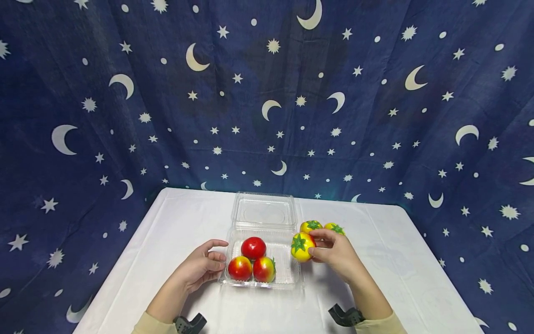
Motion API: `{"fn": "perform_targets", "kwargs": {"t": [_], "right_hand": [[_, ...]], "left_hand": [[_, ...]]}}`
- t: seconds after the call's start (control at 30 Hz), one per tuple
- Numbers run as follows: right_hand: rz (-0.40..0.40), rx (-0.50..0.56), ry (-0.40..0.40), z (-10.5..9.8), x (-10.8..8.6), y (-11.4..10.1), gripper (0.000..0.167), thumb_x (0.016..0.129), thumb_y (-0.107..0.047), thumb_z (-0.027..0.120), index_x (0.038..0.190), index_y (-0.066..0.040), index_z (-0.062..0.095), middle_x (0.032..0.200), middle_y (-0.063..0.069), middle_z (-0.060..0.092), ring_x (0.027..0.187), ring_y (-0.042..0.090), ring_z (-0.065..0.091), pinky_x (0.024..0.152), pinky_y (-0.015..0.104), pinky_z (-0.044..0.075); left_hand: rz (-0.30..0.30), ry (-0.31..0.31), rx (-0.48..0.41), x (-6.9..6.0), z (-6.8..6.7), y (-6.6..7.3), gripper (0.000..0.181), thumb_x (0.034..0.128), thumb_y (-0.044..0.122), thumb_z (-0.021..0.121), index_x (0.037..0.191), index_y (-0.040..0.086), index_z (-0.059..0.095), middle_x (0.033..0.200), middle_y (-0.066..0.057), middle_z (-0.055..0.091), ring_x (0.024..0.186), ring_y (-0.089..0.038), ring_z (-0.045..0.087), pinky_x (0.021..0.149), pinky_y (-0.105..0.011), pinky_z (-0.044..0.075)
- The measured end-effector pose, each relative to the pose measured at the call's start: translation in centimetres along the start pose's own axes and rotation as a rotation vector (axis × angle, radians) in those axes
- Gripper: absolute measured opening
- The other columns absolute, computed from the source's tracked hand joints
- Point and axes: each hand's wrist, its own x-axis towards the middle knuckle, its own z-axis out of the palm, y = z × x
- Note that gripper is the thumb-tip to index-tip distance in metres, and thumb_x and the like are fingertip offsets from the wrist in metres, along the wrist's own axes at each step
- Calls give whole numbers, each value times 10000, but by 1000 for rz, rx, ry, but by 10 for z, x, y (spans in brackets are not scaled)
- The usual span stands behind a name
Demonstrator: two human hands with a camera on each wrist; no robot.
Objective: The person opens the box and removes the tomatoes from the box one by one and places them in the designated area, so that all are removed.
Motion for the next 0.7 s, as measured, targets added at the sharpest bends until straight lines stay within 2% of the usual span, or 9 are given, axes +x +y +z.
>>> {"fn": "perform_targets", "kwargs": {"t": [0.23, 0.4, 0.7], "right_hand": [[18, 19, 17, -15, -2, 3, 533, 885, 30, 792, 1393, 62, 636, 1389, 274, 614, 1044, 247, 704, 794, 383, 676], [40, 21, 35, -25, -5, 4, 543, 905, -3, 794, 1418, 52, 623, 1446, 269, 580, 1086, 236, 710, 831, 397, 675], [53, 21, 82, -45, -7, 7, 533, 935, -18, 778, 1437, 40, 608, 1468, 245, 559, 1048, 167, 713, 850, 354, 668]], "left_hand": [[-2, 6, -11, -1, 0, 1, 712, 889, -74, 688, 1543, 0, 417, 941, -29, 669, 744, -155, 622, 672, -265, 594], [8, 28, 7, 0, 1, 1, 709, 870, -75, 706, 1524, -6, 440, 942, -38, 672, 744, -162, 617, 670, -265, 591], [15, 43, 17, 0, 1, 0, 709, 855, -92, 709, 1511, -11, 452, 932, -40, 664, 749, -173, 613, 667, -275, 585]]}}
